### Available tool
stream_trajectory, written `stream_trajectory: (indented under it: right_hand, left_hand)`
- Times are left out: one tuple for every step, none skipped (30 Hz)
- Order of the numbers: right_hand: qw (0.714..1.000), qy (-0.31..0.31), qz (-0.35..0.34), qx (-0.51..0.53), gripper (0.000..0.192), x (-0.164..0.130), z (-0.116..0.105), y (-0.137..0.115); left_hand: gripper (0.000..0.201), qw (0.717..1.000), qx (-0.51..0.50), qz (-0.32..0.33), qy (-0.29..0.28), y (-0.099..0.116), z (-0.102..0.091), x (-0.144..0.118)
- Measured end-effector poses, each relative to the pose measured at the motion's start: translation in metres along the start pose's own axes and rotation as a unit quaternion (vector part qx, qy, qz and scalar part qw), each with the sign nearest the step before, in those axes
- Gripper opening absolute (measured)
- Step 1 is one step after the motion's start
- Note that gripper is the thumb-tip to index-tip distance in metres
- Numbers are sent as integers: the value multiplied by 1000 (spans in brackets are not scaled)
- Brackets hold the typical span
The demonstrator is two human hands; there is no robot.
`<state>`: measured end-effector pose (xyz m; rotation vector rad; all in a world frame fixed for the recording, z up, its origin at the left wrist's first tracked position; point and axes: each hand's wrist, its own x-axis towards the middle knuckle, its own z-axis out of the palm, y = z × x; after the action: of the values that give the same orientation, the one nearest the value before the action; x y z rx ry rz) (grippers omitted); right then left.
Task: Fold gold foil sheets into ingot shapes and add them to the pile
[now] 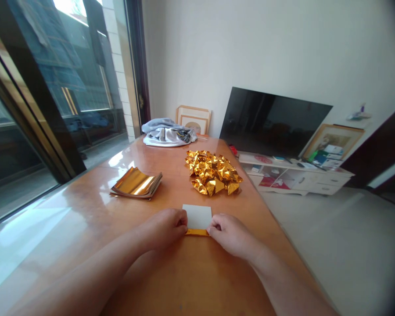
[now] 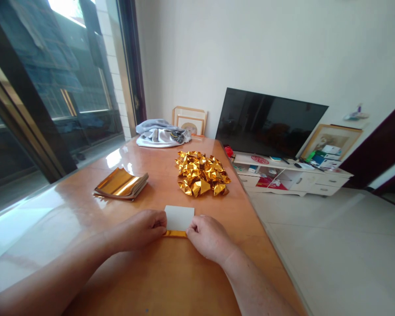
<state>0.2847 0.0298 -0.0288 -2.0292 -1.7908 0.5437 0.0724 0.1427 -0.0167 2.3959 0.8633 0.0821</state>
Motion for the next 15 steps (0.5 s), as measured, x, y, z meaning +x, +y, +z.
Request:
stream_trajectory:
  right_hand:
    - [1000, 0, 4, -2, 17, 0, 0, 0]
    - [1000, 1, 8, -4, 16, 0, 0, 0]
    - [1000, 1, 10, -6, 15, 0, 0, 0]
    - [1000, 0, 12, -8, 16, -1, -1, -1]
    - [1000, -1, 12, -10, 17, -1, -1, -1]
    - [1000, -1, 13, -12, 18, -1, -1, -1]
    - [1000, -2, 13, -12, 19, -1, -1, -2]
    - [1000, -3, 13, -13, 20, -1, -1, -2]
    - [1000, -4, 14, -13, 20, -1, -1, -1]
    - [1000, -4, 15, -12, 20, 0, -1, -1]
    - [1000, -5, 15, -11, 20, 0, 0, 0]
    - [1000, -5, 16, -9, 19, 0, 0, 1]
    - [1000, -4, 17, -8, 19, 1, 1, 1]
    - [1000, -4, 17, -8, 18, 1, 1, 2]
    - [1000, -3, 18, -9, 18, 1, 2, 2]
  left_hand:
    - [10, 1000, -1, 1, -1, 0, 0, 0]
    - [11, 1000, -2, 1, -1, -1, 0, 0]
    - [12, 1000, -3, 0, -1, -1, 0, 0]
    - [13, 1000, -5, -1, -1, -2, 0, 0]
    - [13, 1000, -7, -2, -1, -3, 0, 0]
    - [13, 1000, -9, -3, -3, -4, -1, 0]
    - [14, 1000, -12, -1, -7, -5, -1, 0]
    - [14, 1000, -16, 3, -11, -7, -2, 0]
    - [14, 1000, -20, 7, -16, -8, -4, 0]
    - [14, 999, -26, 13, -21, -9, -5, 0]
    - [15, 999, -32, 17, -25, -10, -6, 0]
    - [15, 999, -37, 19, -29, -11, -7, 0]
    - [16, 998, -42, 19, -32, -11, -8, 1]
    - [16, 998, -46, 19, -33, -12, -9, 1]
    - [16, 998, -49, 17, -33, -12, -9, 2]
